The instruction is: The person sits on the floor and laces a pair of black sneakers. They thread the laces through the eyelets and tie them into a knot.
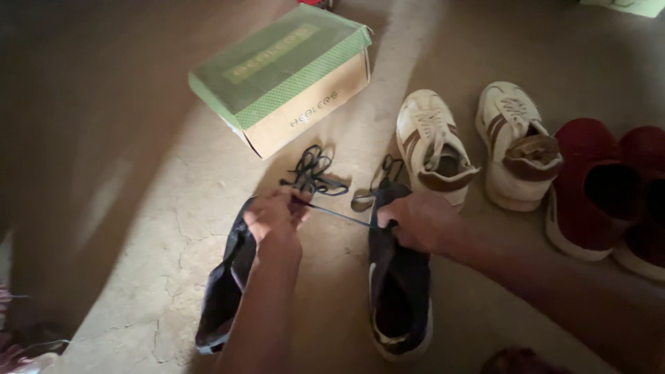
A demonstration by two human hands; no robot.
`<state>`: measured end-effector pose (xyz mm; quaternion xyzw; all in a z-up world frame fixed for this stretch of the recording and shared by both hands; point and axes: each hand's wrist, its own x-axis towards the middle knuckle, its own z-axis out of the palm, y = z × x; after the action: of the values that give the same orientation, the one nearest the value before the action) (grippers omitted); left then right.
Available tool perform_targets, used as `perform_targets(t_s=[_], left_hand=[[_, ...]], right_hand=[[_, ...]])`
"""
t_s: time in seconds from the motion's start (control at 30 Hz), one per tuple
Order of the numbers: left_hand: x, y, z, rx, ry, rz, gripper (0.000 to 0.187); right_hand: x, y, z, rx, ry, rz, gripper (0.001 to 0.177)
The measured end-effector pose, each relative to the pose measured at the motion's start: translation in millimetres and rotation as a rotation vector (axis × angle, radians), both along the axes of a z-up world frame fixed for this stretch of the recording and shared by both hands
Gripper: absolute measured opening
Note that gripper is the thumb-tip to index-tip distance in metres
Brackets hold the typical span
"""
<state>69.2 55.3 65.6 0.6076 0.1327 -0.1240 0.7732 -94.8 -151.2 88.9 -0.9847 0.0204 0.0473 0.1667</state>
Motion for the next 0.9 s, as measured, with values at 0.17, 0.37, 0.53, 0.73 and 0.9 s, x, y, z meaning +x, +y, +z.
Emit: perform_targets(t_s=[0.17,0.37,0.53,0.73,0.9], left_hand=[[-13,-1,-18,0.176,0.237,-0.172,0.011],[-51,5,-37,0.518,0.005,-0.53,0.011],[-66,-17,-59,1.166,-0.41,-0.212,0.044],[-74,-44,-63,0.792,-0.603,-0.428,0.029],[-87,-67,-46,0.73,-0.647,-0.56,0.03]], right_hand=[[-6,1,-8,0.018,-0.031,-0.045,0.026],[-3,4,-1,0.002,0.085,-0.095,0.027],[-3,-1,0,0.027,0.05,-0.053,0.027],[0,-18,3,0.25,0.071,0.013,0.032],[-1,-23,6,0.05,0.107,-0.091,0.033]])
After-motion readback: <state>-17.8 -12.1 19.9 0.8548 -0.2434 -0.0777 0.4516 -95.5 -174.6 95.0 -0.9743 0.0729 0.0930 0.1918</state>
